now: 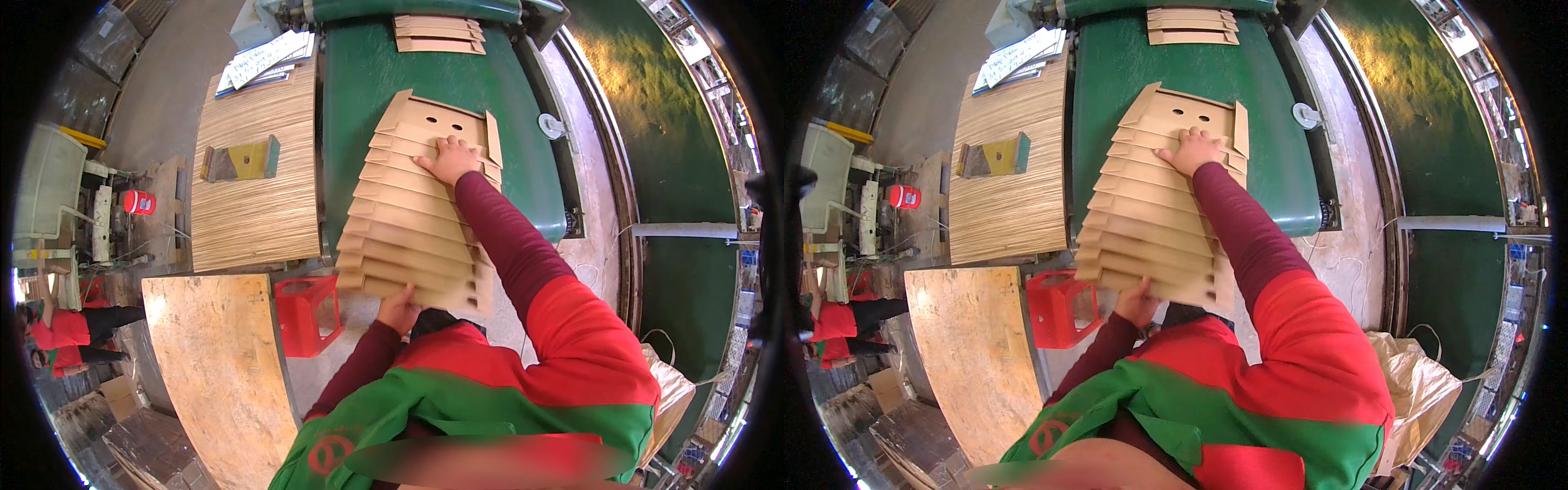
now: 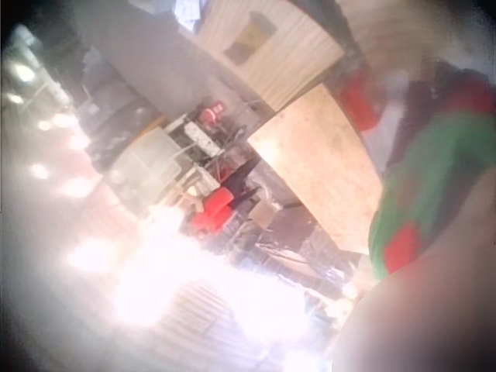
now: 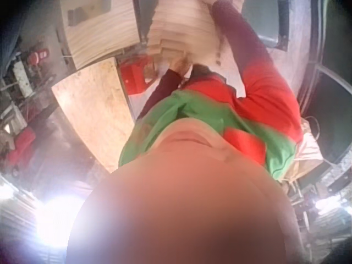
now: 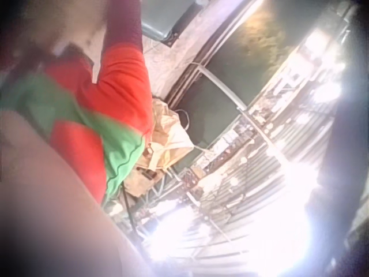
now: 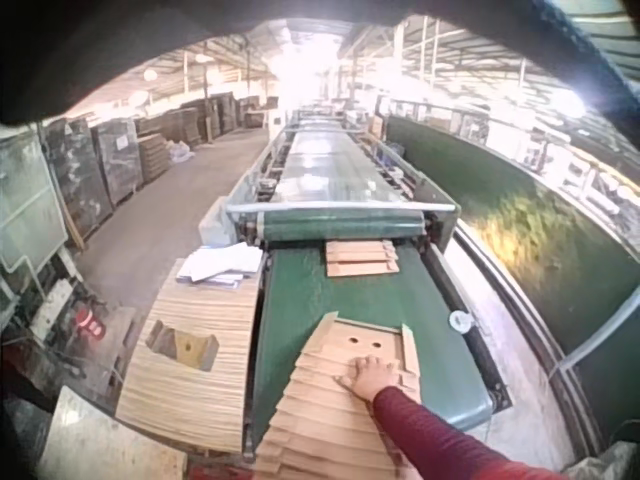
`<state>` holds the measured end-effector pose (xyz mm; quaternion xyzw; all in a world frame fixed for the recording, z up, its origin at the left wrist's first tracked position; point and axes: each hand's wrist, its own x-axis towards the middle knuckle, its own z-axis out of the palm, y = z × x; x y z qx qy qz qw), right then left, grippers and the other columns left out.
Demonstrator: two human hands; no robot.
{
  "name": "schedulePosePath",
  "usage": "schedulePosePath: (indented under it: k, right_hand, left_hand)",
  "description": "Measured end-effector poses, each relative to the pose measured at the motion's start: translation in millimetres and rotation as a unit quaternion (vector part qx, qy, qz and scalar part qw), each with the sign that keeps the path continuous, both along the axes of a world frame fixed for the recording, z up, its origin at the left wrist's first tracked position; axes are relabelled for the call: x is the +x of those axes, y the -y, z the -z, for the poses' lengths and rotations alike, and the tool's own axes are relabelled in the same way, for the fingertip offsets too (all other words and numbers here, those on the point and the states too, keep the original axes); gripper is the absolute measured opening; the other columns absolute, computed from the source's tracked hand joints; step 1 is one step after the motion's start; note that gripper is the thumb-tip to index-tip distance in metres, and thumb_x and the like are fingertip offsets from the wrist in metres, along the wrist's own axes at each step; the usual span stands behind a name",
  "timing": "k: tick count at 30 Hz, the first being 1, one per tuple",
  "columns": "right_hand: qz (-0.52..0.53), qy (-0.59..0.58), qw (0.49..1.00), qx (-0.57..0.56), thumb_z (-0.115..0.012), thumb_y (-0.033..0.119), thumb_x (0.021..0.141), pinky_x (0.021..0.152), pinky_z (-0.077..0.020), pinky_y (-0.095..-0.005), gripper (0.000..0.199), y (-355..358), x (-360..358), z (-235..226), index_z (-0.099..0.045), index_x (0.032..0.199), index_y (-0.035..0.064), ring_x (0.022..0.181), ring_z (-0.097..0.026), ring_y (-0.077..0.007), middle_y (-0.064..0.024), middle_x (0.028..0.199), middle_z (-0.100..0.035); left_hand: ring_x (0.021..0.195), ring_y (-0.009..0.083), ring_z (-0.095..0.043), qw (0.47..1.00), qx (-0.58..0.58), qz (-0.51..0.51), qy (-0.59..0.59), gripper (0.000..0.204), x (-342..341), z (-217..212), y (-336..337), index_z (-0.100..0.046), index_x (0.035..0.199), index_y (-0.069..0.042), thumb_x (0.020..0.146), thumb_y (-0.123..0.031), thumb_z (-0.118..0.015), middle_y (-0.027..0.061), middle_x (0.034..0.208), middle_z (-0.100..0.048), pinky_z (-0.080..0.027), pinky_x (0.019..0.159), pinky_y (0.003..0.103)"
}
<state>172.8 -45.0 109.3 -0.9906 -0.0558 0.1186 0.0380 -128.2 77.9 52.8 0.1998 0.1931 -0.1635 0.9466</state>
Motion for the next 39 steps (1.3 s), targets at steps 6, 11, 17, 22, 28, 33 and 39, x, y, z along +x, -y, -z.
schedulePosePath:
  k: [6,11,17,22,28,33,39]
  right_hand:
    - [-0.045,-0.01,0.998,0.038,-0.047,0.071,0.081,0.098,-0.0401,-0.048,0.077,30.1,69.6,-63.4,-0.06,0.121,0.0064,0.121,-0.049,-0.0312,-0.0145,0.129,-0.053]
    - [-0.037,0.104,0.988,0.109,-0.046,0.06,0.087,0.093,-0.0447,-0.043,0.062,51.0,127.6,-75.0,-0.065,0.108,0.0047,0.104,-0.058,-0.0345,-0.0191,0.108,-0.063]
    - [-0.139,0.056,0.98,0.129,-0.05,0.073,0.076,0.074,-0.0513,-0.0442,0.074,47.0,131.6,-84.4,-0.067,0.086,0.0015,0.079,-0.065,-0.0372,-0.0223,0.077,-0.066]
    - [-0.225,0.077,0.969,0.065,-0.071,0.071,0.052,0.082,-0.051,-0.0383,0.103,43.8,107.0,-86.0,-0.049,0.12,-0.0038,0.1,-0.062,-0.0312,-0.0207,0.106,-0.062]
    - [-0.18,0.032,0.983,0.013,-0.081,0.048,0.046,0.082,-0.0518,-0.0396,0.094,26.0,104.0,-90.2,-0.048,0.12,-0.0003,0.098,-0.062,-0.0329,-0.0195,0.106,-0.062]
    - [-0.111,-0.021,0.993,0.035,-0.079,0.039,0.052,0.081,-0.0512,-0.0405,0.071,20.0,61.9,-107.7,-0.056,0.11,0.0045,0.092,-0.065,-0.0341,-0.0191,0.099,-0.067]
    - [-0.112,-0.017,0.943,0.313,-0.085,0.021,0.049,0.082,-0.0514,-0.038,0.081,1.8,-37.6,-138.7,-0.052,0.12,0.0012,0.09,-0.065,-0.0291,-0.0145,0.1,-0.066]
  left_hand:
    - [0.128,0.0347,-0.042,0.999,0.005,-0.009,0.053,0.047,144.4,-74.2,33.9,-0.035,0.135,-0.001,0.099,-0.028,-0.044,0.0183,0.138,-0.043,-0.039,0.101,0.055]
    - [0.125,0.0378,-0.043,0.998,0.042,-0.044,-0.028,0.059,270.0,-87.7,43.6,-0.032,0.135,-0.001,0.092,-0.03,-0.06,0.0215,0.139,-0.038,-0.042,0.097,0.06]
    - [0.128,0.0417,-0.035,0.984,0.048,-0.053,-0.162,0.081,346.3,-68.3,60.0,-0.023,0.142,-0.009,0.084,-0.044,-0.067,0.0204,0.137,-0.036,-0.039,0.1,0.061]
    - [0.135,0.0442,-0.023,0.994,-0.107,-0.028,0.015,0.103,335.1,-45.3,49.5,-0.006,0.145,-0.003,0.079,-0.074,-0.041,0.0237,0.149,-0.01,-0.028,0.104,0.066]
    - [0.138,0.0446,-0.017,0.992,-0.095,-0.011,-0.084,0.117,322.3,-46.0,48.7,0.01,0.146,-0.005,0.072,-0.085,-0.034,0.0208,0.153,-0.005,-0.017,0.107,0.064]
    - [0.139,0.0337,-0.024,0.995,0.051,0.082,0.005,0.087,252.8,-15.4,21.2,-0.022,0.146,-0.007,0.087,-0.071,-0.033,0.0169,0.151,-0.024,-0.023,0.108,0.058]
    - [0.126,0.0334,-0.043,0.954,0.237,0.068,-0.168,0.061,80.5,13.5,-130.2,-0.049,0.132,-0.011,0.089,-0.054,-0.047,0.0151,0.139,-0.044,-0.029,0.103,0.056]
